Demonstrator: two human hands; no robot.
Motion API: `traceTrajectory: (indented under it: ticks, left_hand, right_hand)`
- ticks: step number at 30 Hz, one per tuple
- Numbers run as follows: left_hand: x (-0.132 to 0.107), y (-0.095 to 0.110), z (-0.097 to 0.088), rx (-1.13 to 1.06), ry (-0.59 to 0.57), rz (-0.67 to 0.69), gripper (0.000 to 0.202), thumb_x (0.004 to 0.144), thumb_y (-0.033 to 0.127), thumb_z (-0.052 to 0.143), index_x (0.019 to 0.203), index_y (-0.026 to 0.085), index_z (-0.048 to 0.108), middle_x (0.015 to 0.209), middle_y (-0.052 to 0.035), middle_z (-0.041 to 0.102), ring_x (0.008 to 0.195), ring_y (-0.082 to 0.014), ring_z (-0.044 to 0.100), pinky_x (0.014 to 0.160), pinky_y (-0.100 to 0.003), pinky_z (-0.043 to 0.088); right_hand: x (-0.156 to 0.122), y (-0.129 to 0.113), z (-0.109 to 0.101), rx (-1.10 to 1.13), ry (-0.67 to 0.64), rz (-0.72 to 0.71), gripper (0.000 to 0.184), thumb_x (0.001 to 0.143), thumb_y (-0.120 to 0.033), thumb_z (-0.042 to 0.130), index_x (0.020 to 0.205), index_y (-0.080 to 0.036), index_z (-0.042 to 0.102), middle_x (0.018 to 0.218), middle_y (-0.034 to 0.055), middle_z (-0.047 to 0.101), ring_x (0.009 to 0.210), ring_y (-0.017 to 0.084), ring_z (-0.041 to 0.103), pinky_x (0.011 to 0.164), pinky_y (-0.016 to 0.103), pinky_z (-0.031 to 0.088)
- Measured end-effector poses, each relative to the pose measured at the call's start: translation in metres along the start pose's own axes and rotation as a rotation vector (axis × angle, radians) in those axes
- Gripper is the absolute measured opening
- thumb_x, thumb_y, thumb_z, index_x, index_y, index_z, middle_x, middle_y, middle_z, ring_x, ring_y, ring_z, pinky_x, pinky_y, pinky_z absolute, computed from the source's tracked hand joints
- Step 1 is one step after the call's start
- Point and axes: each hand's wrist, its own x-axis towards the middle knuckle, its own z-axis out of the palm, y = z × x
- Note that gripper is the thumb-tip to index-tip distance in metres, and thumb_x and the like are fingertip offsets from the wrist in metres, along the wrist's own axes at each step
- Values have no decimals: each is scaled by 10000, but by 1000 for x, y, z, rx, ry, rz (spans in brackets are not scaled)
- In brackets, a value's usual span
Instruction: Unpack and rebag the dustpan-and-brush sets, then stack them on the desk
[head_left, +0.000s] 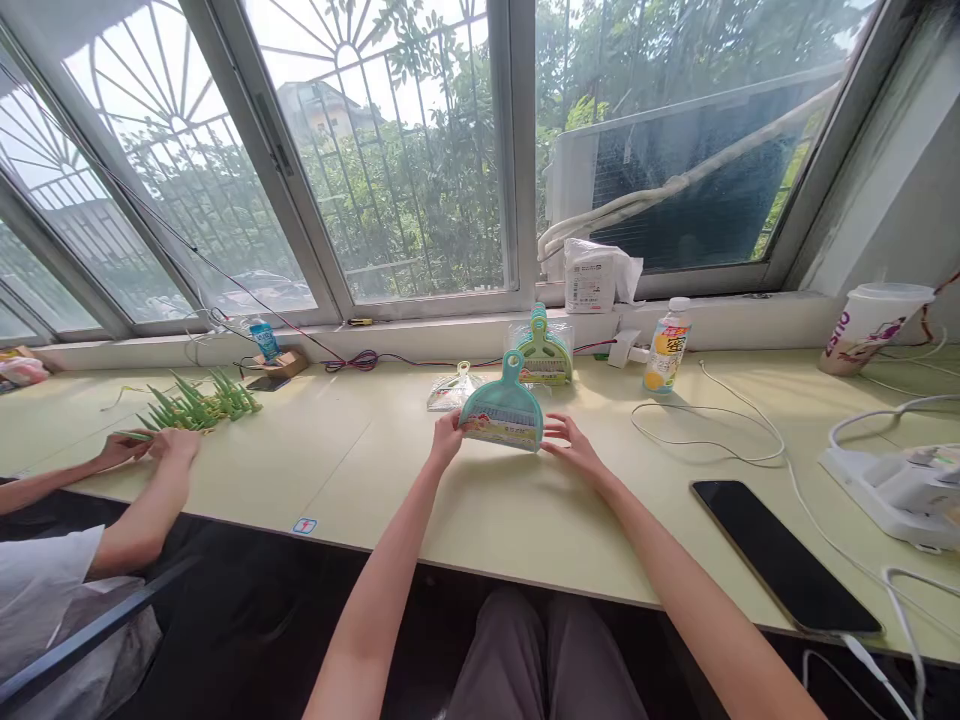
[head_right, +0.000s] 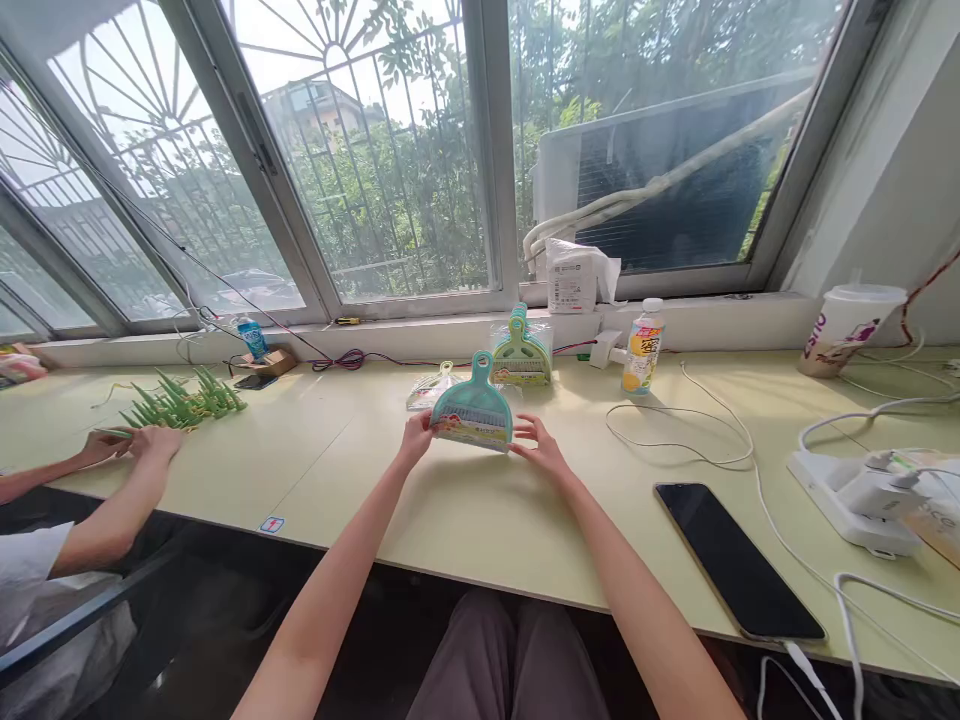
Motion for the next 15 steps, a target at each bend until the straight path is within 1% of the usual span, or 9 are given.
traceTrajectory:
  ticks: [2,4,5,7,10,13,15]
  left_hand:
    - [10,-11,-31,-56,18,-18,266,596,286,629,829,168,677,762,-38,671,746,-211,604,693,-342,489]
    - [20,-22,-56,-86,63,-62,311,583,329,648,839,155,664,804,-56,680,778,-221,620,698,-350,501]
    - [24,-27,-66,-62,88,-107,351,587,351,649,874,150,658,827,-64,685,787,-225,628,687,-350,507]
    - [32,-36,-80,51,134,-194,397,600,375,650,928,150,648,854,-71,691,786,-222,639,672,-343,515]
    - [45,-50,-86,223,164,-255,344,631,352,650,915,158,649,826,-69,691,758,-214,644,665,-336,515]
    - [61,-62,-82,384,196,-268,238,659,301,651,856,167,652,795,-70,678,759,-217,637,694,-339,503]
    - [73,-67,-77,495,229,-267,195,673,270,648,838,168,650,825,-83,665,797,-224,632,725,-338,494]
  right_hand:
    - [-2,-2,3,3,-57,34,566,713,-452,697,1206,-269,490,1158,89,633,1073,242,601,903,439,495]
    - [-1,-1,3,27,-82,94,482,755,-468,654,1169,-255,532,1187,106,621,1067,246,604,863,423,514]
    - [0,0,2,42,-92,119,444,770,-468,637,1145,-244,556,1186,112,621,1056,247,608,838,410,523]
    - [3,3,1,64,-109,146,392,785,-452,619,1107,-230,592,1165,112,631,1032,245,616,808,387,530]
    - [6,6,0,64,-118,164,339,789,-421,612,1062,-223,630,1108,101,656,983,234,627,797,370,525]
    - [6,4,-1,65,-123,187,321,795,-409,598,1052,-221,640,1097,93,658,951,220,632,787,353,522]
    - [5,1,-2,68,-134,186,316,802,-406,586,1051,-218,641,1100,88,654,927,209,636,782,344,521]
